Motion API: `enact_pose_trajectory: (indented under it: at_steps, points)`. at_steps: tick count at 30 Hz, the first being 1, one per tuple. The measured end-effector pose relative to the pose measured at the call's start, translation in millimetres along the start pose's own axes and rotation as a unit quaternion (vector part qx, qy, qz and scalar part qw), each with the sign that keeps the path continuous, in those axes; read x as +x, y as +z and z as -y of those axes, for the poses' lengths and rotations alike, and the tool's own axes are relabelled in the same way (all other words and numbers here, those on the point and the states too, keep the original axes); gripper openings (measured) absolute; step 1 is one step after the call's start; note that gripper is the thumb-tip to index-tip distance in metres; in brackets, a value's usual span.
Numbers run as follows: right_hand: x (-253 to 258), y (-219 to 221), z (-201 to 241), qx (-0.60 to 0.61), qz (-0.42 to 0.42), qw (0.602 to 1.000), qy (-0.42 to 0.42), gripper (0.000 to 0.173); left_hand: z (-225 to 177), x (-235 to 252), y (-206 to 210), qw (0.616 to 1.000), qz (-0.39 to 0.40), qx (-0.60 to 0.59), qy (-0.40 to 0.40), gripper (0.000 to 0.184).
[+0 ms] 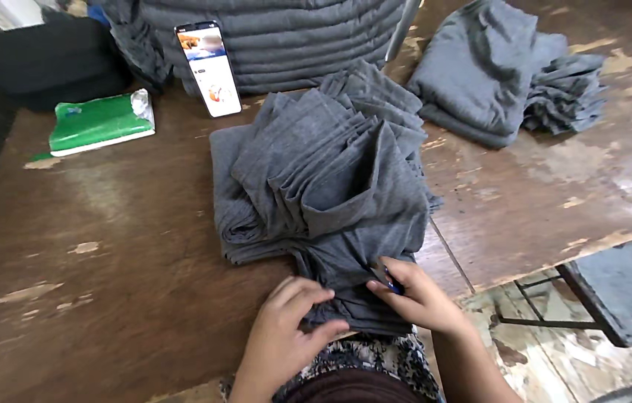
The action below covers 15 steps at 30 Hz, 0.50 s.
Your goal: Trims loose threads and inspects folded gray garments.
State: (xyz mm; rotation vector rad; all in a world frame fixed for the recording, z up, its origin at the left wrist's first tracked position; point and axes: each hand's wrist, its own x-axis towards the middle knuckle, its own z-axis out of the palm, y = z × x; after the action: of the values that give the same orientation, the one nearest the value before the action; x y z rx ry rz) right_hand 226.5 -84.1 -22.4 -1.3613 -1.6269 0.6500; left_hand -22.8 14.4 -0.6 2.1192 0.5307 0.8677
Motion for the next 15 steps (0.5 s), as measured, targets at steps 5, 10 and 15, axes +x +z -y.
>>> enact_pose_trajectory:
  at_steps: [5,10,15]
  points:
    - [4.2,6.8,9.8,-0.006,-0.058,0.998,-0.008,0.021,0.7,12.2,37.8,0.989,-0.081,0.119,-0.042,0.022]
    - [23.4,10.4,19.8,-0.071,-0.118,0.990,0.020,0.020,1.6,20.5,28.9,0.991,-0.113,-0.033,-0.070,0.026]
    - [36.4,27.6,9.1,-0.139,-0.091,0.982,0.093,0.022,-2.3,17.7,21.8,0.967,-0.125,-0.177,-0.135,0.037]
